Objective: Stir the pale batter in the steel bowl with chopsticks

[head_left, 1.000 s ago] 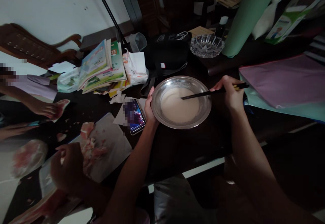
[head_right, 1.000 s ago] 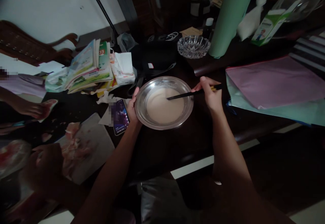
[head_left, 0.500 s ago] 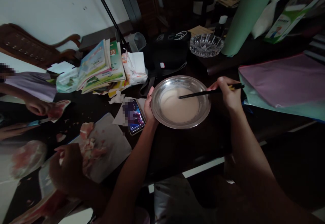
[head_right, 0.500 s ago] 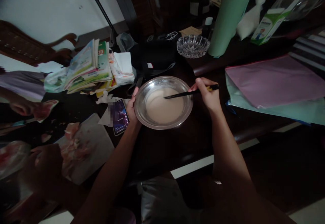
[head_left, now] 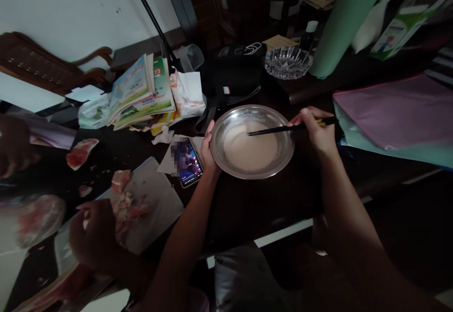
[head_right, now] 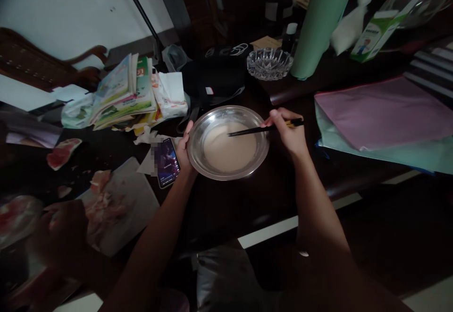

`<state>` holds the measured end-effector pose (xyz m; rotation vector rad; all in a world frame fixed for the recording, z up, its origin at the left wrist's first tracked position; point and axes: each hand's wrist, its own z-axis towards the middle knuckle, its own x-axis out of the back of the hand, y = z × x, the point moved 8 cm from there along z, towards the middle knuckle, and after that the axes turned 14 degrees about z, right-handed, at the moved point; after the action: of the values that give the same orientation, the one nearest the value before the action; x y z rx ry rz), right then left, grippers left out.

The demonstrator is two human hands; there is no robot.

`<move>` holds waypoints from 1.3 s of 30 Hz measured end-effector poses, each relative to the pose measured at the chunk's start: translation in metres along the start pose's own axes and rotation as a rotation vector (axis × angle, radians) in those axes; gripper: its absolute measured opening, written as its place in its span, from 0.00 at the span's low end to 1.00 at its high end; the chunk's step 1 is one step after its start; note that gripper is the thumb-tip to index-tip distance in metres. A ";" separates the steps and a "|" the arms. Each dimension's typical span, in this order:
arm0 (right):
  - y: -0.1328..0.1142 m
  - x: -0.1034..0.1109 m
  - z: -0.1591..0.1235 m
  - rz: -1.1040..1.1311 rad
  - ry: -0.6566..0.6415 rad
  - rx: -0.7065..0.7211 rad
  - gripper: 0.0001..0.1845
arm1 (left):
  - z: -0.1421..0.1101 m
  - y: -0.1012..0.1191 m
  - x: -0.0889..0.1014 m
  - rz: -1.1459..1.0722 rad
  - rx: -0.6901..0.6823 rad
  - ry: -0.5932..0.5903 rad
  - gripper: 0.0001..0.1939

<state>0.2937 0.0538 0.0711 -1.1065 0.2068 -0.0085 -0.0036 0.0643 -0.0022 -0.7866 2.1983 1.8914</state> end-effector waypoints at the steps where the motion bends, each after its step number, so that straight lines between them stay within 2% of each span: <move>1: -0.002 0.005 0.000 0.013 0.028 0.022 0.24 | 0.000 0.000 0.000 0.004 0.004 0.000 0.18; 3: -0.004 0.008 0.000 0.053 0.010 0.026 0.27 | 0.001 -0.002 0.001 0.000 0.005 -0.005 0.16; 5: -0.001 0.000 -0.003 0.076 -0.082 -0.033 0.26 | 0.002 -0.002 0.002 -0.007 -0.005 -0.017 0.15; 8: 0.005 -0.019 -0.008 0.053 -0.222 -0.115 0.21 | 0.003 -0.004 0.003 -0.008 -0.012 -0.025 0.16; 10: 0.006 -0.026 -0.008 0.032 -0.249 -0.116 0.18 | 0.003 -0.004 0.003 -0.001 -0.011 -0.029 0.16; 12: 0.006 -0.023 -0.005 0.006 -0.190 -0.089 0.18 | 0.003 -0.004 0.003 0.013 -0.016 -0.028 0.16; 16: 0.001 0.006 0.000 -0.012 0.046 -0.014 0.25 | 0.004 -0.003 0.004 0.031 -0.021 -0.025 0.15; 18: 0.000 0.012 -0.001 0.057 0.063 -0.015 0.27 | 0.004 -0.003 0.004 0.027 -0.026 -0.031 0.15; 20: 0.002 0.004 -0.003 0.115 -0.026 -0.063 0.27 | 0.005 -0.003 0.004 0.017 -0.033 -0.030 0.15; 23: 0.007 -0.018 -0.008 0.082 -0.201 -0.135 0.22 | 0.005 -0.004 0.004 0.000 -0.023 -0.026 0.16; 25: 0.008 -0.026 -0.008 0.040 -0.239 -0.136 0.19 | 0.004 -0.004 0.003 -0.004 -0.014 -0.032 0.16; 27: 0.007 -0.022 -0.005 0.008 -0.183 -0.103 0.18 | 0.004 -0.003 0.002 -0.006 -0.016 -0.031 0.16; 31: 0.000 0.008 0.000 -0.021 0.064 0.005 0.25 | 0.004 -0.002 0.003 0.017 -0.026 -0.021 0.16; 33: -0.002 0.016 0.000 0.023 0.099 0.022 0.28 | 0.004 -0.003 0.004 0.028 -0.030 -0.029 0.15; 35: 0.000 0.010 -0.002 0.074 0.023 -0.017 0.27 | 0.005 -0.003 0.004 0.029 -0.035 -0.036 0.15; 39: 0.004 -0.019 -0.008 0.050 -0.197 -0.113 0.21 | 0.005 -0.004 0.005 0.046 -0.028 -0.028 0.14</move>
<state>0.2738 0.0512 0.0668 -1.2066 0.0586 0.1576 -0.0075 0.0671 -0.0085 -0.7149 2.1961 1.9466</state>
